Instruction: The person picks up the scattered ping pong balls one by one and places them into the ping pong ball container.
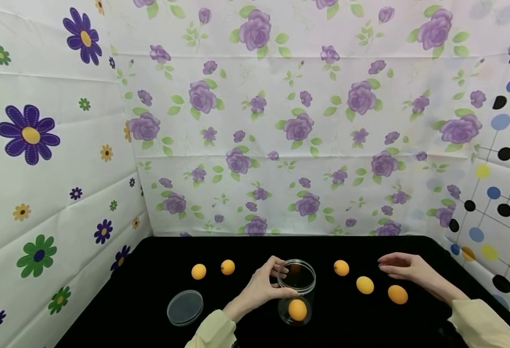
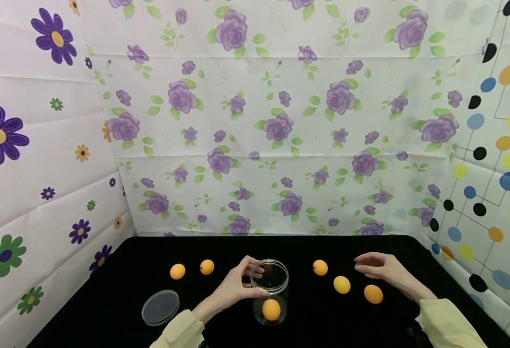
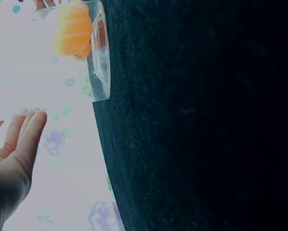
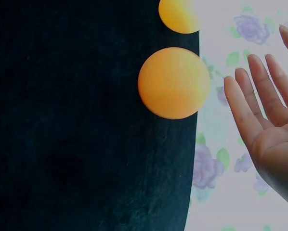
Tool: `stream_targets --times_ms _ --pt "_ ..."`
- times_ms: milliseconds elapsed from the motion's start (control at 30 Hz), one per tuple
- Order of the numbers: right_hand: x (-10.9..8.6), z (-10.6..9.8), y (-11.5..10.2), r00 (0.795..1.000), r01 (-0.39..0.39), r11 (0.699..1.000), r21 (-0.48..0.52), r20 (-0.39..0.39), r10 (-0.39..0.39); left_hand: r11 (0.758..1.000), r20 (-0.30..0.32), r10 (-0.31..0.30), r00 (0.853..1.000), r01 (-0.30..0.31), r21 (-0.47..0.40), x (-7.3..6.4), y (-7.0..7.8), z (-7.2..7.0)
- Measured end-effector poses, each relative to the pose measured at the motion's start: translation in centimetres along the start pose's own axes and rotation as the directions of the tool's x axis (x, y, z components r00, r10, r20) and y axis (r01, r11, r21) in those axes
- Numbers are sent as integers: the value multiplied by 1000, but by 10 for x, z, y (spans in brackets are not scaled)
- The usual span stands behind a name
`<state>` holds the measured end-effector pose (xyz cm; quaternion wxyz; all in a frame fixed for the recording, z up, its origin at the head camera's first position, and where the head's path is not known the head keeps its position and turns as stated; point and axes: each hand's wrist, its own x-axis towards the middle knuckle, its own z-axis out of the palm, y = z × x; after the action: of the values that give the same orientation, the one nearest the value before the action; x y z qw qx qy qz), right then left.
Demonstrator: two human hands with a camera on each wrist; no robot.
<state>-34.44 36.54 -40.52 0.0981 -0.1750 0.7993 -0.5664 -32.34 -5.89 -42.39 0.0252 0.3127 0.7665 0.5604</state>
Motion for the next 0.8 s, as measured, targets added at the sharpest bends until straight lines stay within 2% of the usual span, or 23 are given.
stream_targets --times_ms 267,467,800 --pt "-3 -3 5 998 -17 999 -51 -60 14 1000 8 8 1000 -8 -9 0 1 -1" --pt "-8 -8 10 1000 -18 997 -75 -26 16 1000 12 3 1000 -3 -16 -1 0 -1" --pt "-14 -15 23 997 -75 993 -86 -2 75 1000 12 -2 1000 2 -17 -2 4 -1"
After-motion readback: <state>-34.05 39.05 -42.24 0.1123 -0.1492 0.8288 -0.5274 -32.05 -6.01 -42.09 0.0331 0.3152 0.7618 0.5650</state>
